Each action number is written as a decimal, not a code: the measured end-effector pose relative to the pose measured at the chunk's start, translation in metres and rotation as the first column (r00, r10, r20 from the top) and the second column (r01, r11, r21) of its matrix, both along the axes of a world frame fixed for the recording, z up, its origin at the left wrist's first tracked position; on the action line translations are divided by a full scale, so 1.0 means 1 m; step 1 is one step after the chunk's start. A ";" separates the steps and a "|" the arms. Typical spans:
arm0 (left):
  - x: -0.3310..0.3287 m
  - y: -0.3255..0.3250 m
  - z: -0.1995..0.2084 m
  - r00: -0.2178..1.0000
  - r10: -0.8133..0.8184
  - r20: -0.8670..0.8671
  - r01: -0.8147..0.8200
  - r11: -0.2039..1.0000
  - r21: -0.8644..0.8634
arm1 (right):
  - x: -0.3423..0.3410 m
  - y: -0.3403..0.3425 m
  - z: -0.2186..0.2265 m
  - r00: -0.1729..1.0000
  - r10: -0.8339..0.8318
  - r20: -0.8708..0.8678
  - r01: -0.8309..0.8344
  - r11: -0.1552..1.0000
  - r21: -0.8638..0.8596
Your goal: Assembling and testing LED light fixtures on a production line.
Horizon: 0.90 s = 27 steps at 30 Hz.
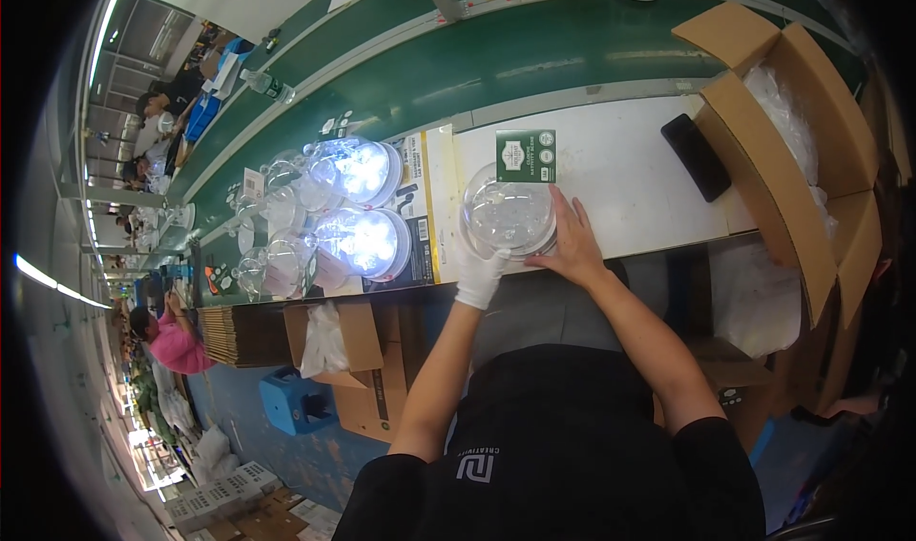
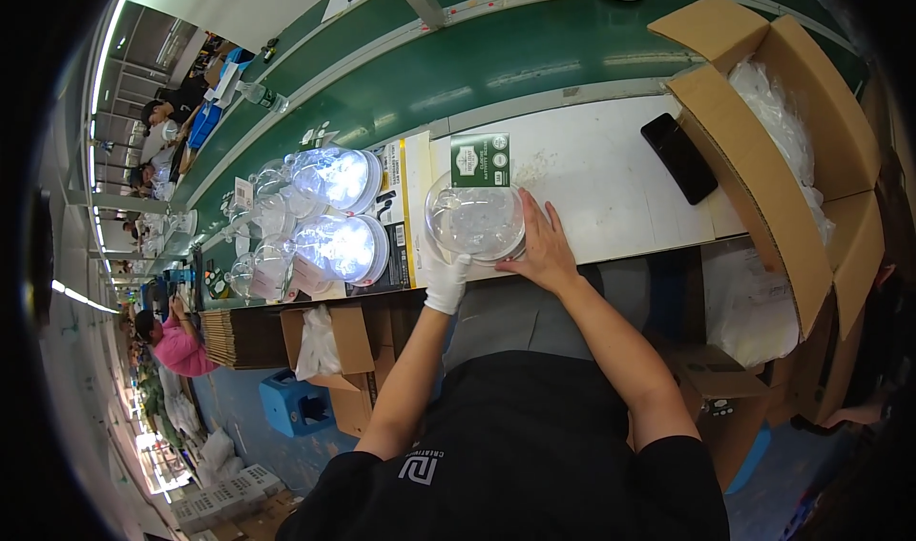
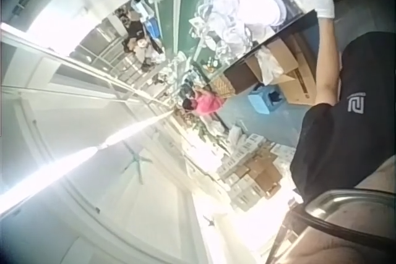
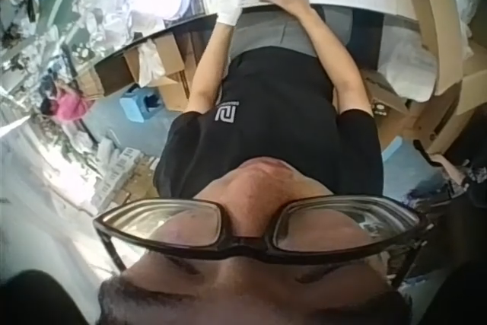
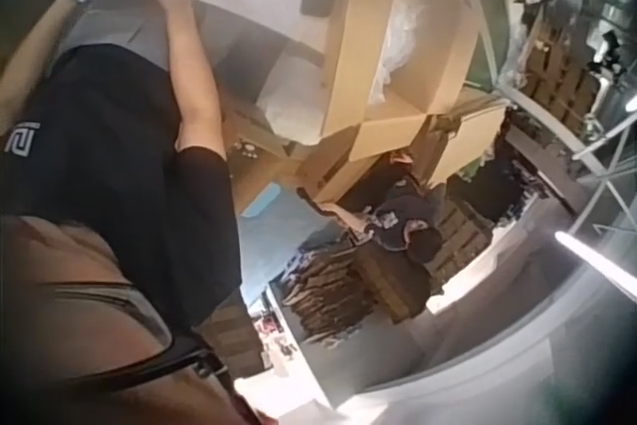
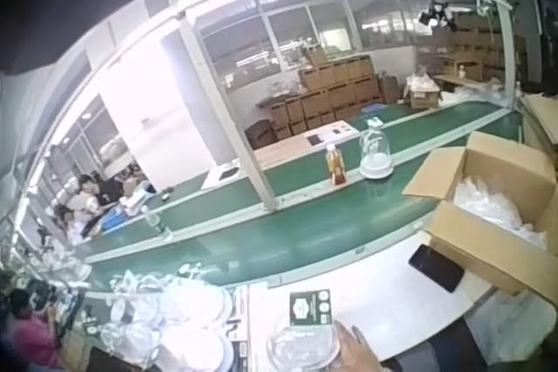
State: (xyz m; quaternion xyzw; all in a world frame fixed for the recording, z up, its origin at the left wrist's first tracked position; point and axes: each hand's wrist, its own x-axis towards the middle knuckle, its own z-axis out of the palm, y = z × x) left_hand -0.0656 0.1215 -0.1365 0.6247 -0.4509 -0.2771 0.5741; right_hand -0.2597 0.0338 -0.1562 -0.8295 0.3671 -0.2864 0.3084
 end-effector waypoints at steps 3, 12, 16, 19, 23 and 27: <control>-0.003 -0.026 0.064 0.963 -0.040 0.266 0.065 0.994 -0.086 | -0.006 -0.002 -0.003 0.999 -0.028 -0.046 0.028 1.000 -0.013; -0.014 -0.058 0.079 0.844 0.089 0.529 -0.020 0.991 -0.134 | -0.001 -0.004 0.002 0.990 -0.020 -0.139 0.022 1.000 0.014; -0.038 -0.049 0.022 0.989 0.105 -0.105 -0.142 0.877 -0.458 | 0.001 -0.003 0.003 0.992 -0.015 -0.125 0.016 1.000 0.010; -0.028 -0.019 -0.009 0.955 0.165 0.245 -0.205 0.967 0.150 | 0.004 -0.002 0.002 0.993 0.003 -0.120 0.000 1.000 0.026; -0.026 0.014 0.037 0.566 0.297 0.769 -0.093 0.950 -0.298 | -0.001 -0.005 -0.003 0.996 -0.020 -0.084 0.024 0.999 0.048; -0.024 -0.021 0.125 0.179 -0.140 0.974 0.444 0.895 0.047 | 0.001 -0.003 -0.008 0.994 -0.034 -0.103 0.034 0.999 -0.001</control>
